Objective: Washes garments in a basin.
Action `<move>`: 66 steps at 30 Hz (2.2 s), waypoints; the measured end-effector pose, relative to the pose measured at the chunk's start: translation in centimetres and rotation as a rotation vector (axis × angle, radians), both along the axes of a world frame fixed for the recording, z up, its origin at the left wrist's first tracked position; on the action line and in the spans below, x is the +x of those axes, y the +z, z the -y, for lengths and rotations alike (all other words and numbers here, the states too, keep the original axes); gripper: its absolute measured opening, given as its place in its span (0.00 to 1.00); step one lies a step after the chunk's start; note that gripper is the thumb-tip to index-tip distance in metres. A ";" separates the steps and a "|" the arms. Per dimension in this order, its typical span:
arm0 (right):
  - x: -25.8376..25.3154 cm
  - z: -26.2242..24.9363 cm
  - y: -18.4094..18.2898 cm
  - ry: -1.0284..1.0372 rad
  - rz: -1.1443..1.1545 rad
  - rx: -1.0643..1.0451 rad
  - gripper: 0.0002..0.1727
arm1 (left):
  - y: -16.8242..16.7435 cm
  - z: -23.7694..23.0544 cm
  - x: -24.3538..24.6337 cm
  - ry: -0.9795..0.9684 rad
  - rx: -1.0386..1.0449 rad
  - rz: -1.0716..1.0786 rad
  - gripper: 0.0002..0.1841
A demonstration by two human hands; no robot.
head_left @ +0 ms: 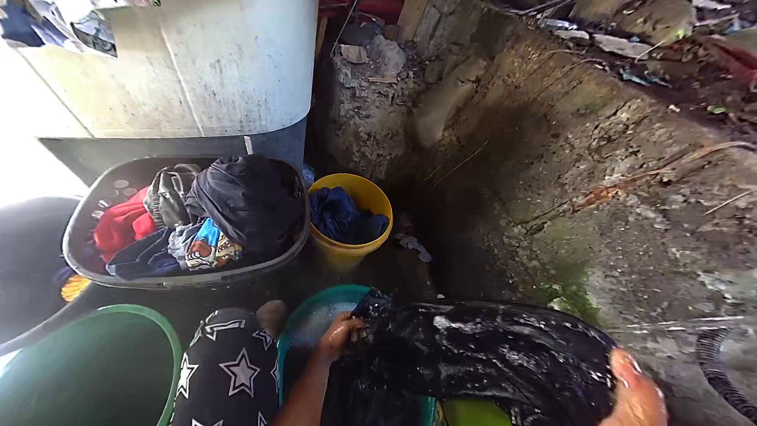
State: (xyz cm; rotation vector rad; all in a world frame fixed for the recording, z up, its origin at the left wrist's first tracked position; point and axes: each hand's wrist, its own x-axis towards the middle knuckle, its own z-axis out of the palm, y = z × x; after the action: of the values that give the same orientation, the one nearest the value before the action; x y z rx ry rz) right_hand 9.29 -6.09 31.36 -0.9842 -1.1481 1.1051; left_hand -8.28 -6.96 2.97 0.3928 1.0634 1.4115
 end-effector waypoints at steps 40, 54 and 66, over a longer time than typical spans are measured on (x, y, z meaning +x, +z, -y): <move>-1.7 -10.6 -42.0 1.028 1.539 -0.967 0.29 | -15.1 -2.2 2.6 -1.117 -0.831 -1.044 0.24; -2.8 -10.2 -39.8 0.145 -0.177 -1.008 0.23 | -8.8 -4.0 10.3 0.001 -0.237 -1.269 0.17; -1.4 -9.2 -37.3 0.211 1.293 -0.561 0.24 | -10.5 -6.4 -0.3 -0.072 -0.728 -1.341 0.23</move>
State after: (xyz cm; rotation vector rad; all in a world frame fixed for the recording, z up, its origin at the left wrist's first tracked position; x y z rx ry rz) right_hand 7.86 3.08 -5.90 -2.2195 -2.0224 0.9198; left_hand -8.54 -0.55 -7.55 0.8394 2.4758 0.4560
